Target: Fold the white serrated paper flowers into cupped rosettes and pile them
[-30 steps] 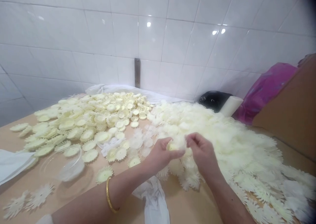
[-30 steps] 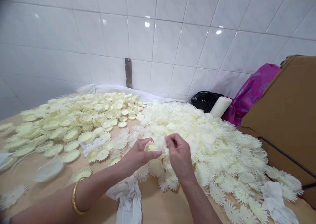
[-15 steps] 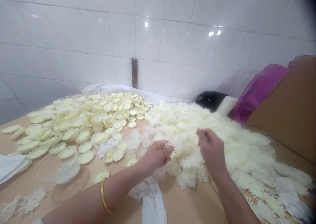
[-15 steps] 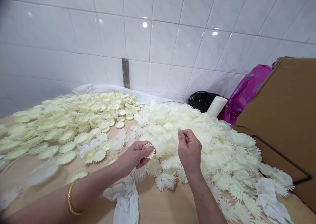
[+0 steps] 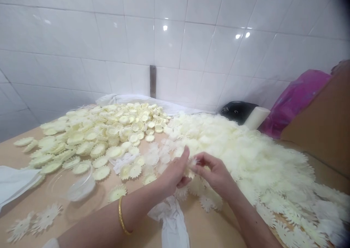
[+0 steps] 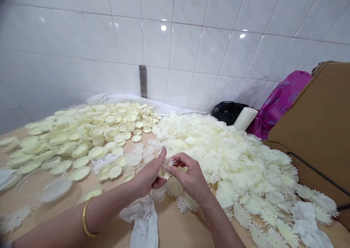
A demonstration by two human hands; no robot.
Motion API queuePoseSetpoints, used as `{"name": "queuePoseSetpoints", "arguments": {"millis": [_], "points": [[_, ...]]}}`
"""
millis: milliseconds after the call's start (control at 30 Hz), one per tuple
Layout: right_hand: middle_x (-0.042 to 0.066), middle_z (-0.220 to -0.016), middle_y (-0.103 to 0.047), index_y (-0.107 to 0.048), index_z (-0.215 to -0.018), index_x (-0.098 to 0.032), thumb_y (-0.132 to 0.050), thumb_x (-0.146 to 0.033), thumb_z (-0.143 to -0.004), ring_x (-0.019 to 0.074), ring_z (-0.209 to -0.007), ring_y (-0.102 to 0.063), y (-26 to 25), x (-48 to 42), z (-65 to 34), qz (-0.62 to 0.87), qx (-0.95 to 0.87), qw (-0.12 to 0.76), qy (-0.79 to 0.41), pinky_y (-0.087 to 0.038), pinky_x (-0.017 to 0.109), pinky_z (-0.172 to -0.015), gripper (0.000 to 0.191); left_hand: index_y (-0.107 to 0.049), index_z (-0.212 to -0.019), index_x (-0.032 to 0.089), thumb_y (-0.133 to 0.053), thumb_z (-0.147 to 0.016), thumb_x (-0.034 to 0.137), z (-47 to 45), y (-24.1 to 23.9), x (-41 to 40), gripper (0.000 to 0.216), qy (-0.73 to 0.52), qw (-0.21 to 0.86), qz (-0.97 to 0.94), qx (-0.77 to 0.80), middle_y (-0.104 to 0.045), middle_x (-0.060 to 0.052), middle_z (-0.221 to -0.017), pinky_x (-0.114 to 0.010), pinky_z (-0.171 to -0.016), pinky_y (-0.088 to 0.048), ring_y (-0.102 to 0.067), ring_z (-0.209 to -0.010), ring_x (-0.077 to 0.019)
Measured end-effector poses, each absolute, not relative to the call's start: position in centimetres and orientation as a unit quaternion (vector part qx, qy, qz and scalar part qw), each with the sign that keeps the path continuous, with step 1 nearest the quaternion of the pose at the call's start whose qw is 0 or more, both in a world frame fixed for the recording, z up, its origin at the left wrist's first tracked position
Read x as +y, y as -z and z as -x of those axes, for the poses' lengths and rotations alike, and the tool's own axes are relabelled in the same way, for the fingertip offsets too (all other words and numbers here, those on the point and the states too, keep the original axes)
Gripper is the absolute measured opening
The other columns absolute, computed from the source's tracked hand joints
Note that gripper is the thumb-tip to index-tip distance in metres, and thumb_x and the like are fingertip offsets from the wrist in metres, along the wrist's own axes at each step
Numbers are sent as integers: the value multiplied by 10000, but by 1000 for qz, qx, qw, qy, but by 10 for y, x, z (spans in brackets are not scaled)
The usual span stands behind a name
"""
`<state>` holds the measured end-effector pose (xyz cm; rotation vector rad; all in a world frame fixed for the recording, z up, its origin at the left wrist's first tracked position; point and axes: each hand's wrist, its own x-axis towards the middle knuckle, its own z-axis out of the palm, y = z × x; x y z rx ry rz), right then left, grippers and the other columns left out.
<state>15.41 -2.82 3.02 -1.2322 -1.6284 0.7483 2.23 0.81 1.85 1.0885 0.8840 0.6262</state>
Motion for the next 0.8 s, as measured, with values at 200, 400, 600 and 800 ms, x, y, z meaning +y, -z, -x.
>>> {"name": "queuePoseSetpoints", "arguments": {"millis": [200, 400, 600, 800], "points": [[-23, -563, -491, -490, -603, -170, -475, -324, -780, 115, -564, -456, -29, -23, -159, 565, -584, 562, -156, -369, 226, -558, 236, -317, -630, 201, -510, -697, 555, -22, -22, 6, 408, -304, 733, -531, 297, -169, 107, -425, -206, -395, -62, -126, -367, -34], [-8, -551, -485, -473, -618, -171, -405, -459, -813, 125, -523, -448, -21, -9, -196, 670, -491, 555, 37, -366, 241, -509, 354, -364, -687, 195, -504, -714, 529, -25, -19, 4, 363, -312, 713, -530, 338, -343, 83, -431, -183, -394, -159, -231, -371, -37], [135, -1216, -473, -481, -1191, -212, -418, -490, -799, 312, -1128, -379, -8, -10, -184, 654, -651, 359, 143, -286, 500, -896, 485, -345, -1058, 186, -508, -724, 380, -26, -25, 6, 419, -315, 719, -473, 399, -470, 55, -485, -207, -455, -310, -405, -430, -95], [77, -1408, -250, -305, -1319, -324, -423, -497, -787, 352, -1276, -148, 18, -1, -170, 657, -716, 229, 62, -126, 593, -956, 572, -397, -978, 154, -552, -696, 366, -22, -19, 17, 386, -334, 705, -493, 386, -493, 44, -470, -198, -420, -290, -432, -404, -94]]}}
